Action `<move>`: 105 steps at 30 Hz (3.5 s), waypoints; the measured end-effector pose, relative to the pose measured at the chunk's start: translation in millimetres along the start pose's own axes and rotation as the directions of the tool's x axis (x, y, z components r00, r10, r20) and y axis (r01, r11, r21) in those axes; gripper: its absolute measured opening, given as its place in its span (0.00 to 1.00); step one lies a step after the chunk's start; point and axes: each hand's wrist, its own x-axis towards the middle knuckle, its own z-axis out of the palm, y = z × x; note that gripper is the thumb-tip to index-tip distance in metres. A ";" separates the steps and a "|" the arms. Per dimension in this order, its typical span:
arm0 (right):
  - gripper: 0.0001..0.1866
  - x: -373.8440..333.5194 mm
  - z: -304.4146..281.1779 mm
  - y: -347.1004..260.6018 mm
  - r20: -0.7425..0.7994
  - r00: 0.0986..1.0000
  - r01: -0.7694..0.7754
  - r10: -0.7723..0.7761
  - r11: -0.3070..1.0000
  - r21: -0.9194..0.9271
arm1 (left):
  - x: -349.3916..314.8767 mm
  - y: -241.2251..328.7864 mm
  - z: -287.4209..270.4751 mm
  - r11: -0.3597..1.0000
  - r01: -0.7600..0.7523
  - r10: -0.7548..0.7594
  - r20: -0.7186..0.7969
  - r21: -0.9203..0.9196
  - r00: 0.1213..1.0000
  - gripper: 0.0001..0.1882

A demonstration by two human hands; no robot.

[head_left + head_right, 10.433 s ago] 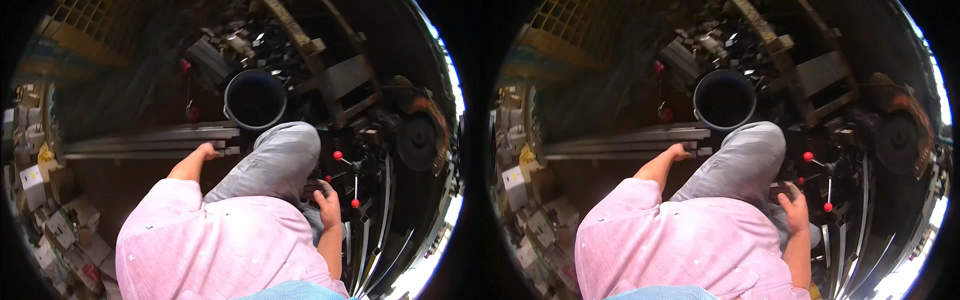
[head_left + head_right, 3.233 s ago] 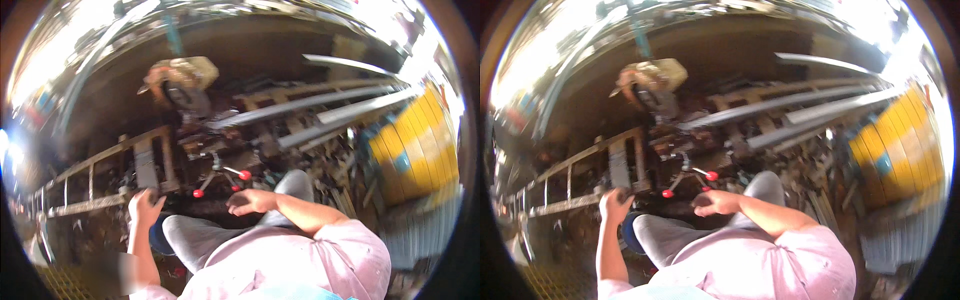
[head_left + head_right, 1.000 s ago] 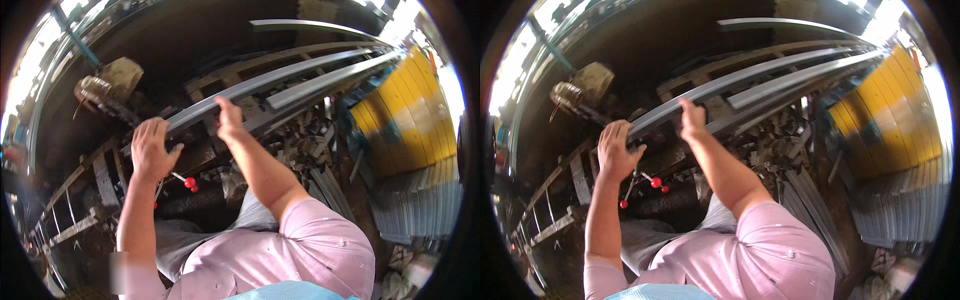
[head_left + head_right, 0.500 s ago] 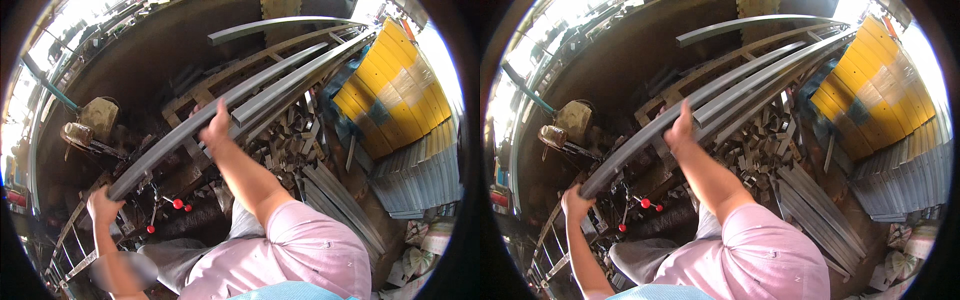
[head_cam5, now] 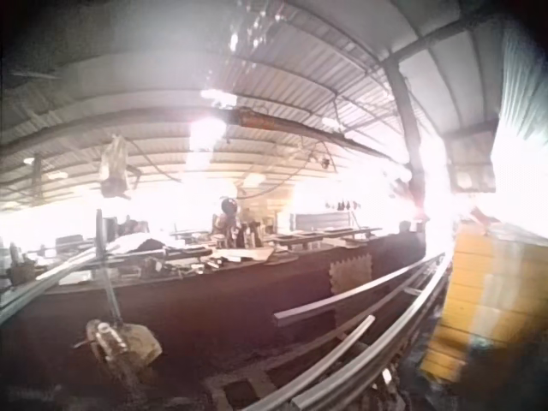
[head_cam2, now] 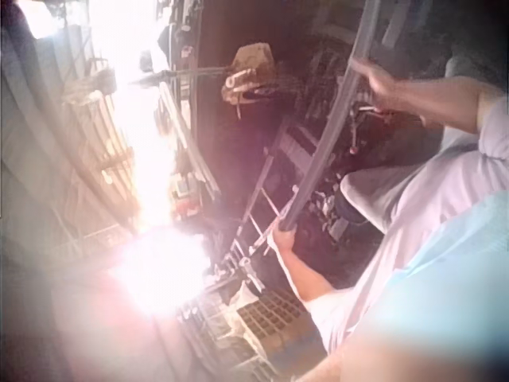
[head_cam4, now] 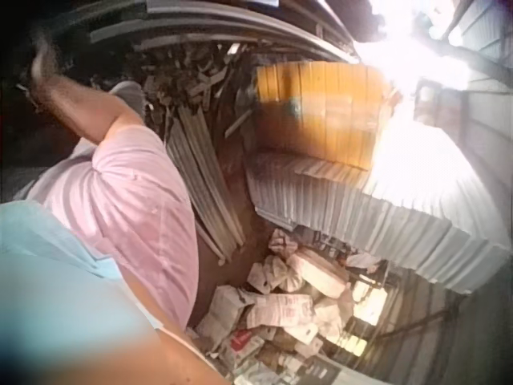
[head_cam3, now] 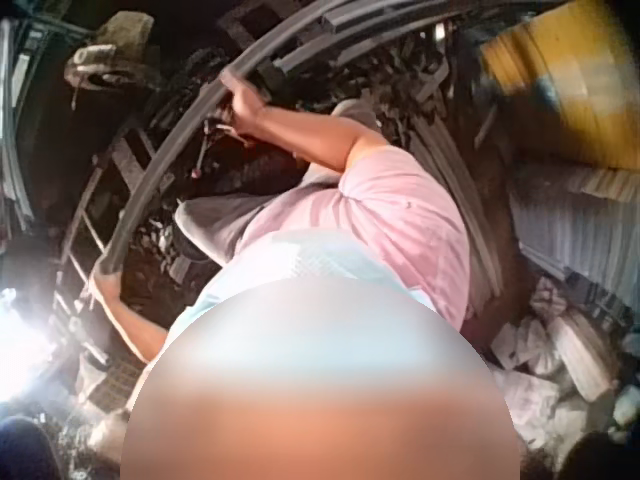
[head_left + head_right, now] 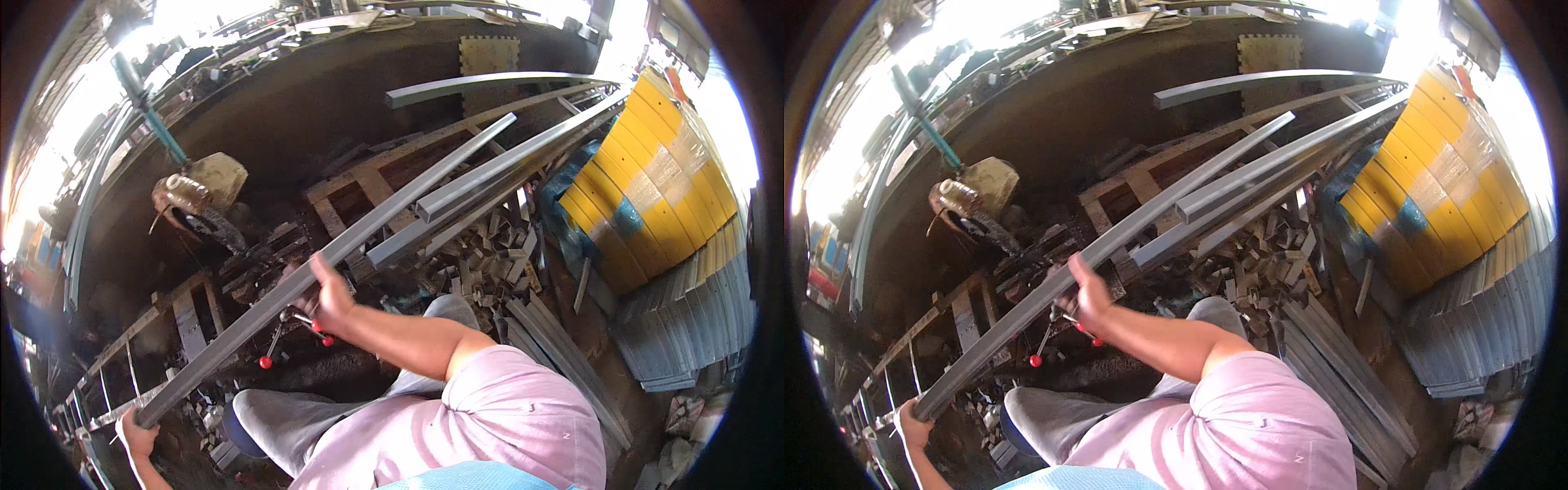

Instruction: The person sits at a chop saw and repeatedly cuts long metal profiles into shorter segments. They position each profile, clamp it, lower the saw blade to cut, then remove the cut piece and place it aside before repeating the process.

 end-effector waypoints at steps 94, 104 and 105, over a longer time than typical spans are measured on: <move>0.27 -93.6 101.1 119.0 0.088 0.661 -0.216 0.745 0.301 -0.929 | -582.7 65.8 119.1 0.453 0.736 -0.838 0.522 0.503 0.160 0.36; 0.28 -88.0 14.6 60.6 -0.220 0.772 -0.459 0.597 0.283 -0.842 | -624.0 100.9 173.5 0.432 0.634 -0.786 0.613 0.642 -0.085 0.21; 0.27 -92.1 15.3 63.1 -0.240 0.768 -0.462 0.594 0.254 -0.850 | -629.5 101.6 176.6 0.428 0.618 -0.780 0.615 0.659 -0.115 0.20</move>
